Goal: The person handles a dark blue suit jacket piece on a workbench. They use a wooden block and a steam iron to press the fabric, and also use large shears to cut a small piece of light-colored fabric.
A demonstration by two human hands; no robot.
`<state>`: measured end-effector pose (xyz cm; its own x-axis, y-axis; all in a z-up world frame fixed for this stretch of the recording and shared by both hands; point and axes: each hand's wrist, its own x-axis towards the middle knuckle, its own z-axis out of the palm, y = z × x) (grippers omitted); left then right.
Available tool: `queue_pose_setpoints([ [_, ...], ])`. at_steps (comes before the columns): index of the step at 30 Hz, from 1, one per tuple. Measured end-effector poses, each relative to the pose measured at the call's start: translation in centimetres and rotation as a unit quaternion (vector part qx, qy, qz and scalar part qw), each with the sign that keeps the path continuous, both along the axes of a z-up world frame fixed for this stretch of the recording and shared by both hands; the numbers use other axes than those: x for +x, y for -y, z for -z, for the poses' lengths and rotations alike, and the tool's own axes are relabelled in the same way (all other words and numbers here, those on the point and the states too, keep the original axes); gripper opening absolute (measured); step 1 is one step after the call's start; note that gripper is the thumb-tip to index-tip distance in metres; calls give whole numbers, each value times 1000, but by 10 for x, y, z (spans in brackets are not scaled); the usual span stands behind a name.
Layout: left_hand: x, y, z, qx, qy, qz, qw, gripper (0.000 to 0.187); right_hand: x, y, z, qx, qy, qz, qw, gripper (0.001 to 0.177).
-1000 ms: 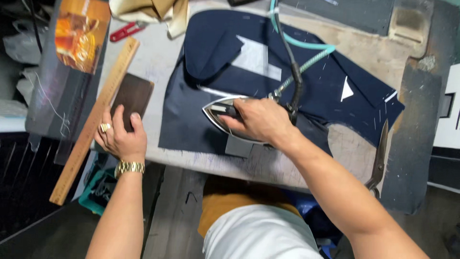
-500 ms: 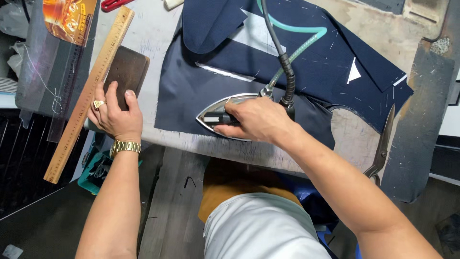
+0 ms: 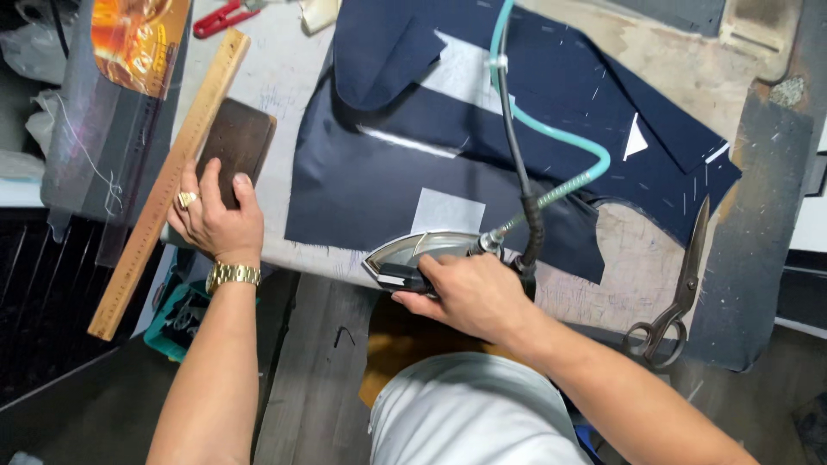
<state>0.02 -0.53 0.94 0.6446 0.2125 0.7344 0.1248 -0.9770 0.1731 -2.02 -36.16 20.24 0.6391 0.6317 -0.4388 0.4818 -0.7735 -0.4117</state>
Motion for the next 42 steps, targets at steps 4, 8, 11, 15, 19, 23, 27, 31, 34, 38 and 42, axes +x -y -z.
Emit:
queue_pose_setpoints([
  [4, 1, 2, -5, 1, -2, -9, 1000, 29, 4, -16, 4, 49, 78, 59, 994, 50],
  [8, -1, -4, 12, 1, -8, -21, 1000, 30, 26, -43, 6, 59, 145, 80, 984, 50],
  [11, -1, -5, 14, 2, -2, -11, 1000, 30, 47, -62, 32, 66, 206, 99, 971, 52],
  [15, 1, -5, 13, 9, 4, -16, 1000, 29, 70, -61, 25, 90, 194, 133, 968, 52],
  [19, 2, -7, 15, 11, 8, -6, 1000, 30, 76, -32, 3, 72, 142, 181, 970, 57],
  [23, -2, -7, 13, 5, -1, -5, 1000, 30, 71, 11, -2, -12, 117, 217, 969, 59],
  [27, -3, -8, 15, -1, -9, 2, 1000, 31, 63, 53, -14, -49, 88, 246, 964, 59],
  [31, -2, -7, 15, -5, -13, 2, 1000, 29, 59, 86, -8, -72, 75, 256, 961, 57],
  [34, -1, -9, 17, -8, -16, 0, 1000, 29, 61, 87, -12, -72, 69, 252, 963, 57],
  [38, -2, -6, 11, -10, -21, 4, 1000, 29, 66, 77, -10, -61, 68, 212, 973, 54],
  [42, -1, -5, 12, -14, -22, 3, 1000, 30, 76, 59, -7, -40, 75, 179, 980, 52],
])
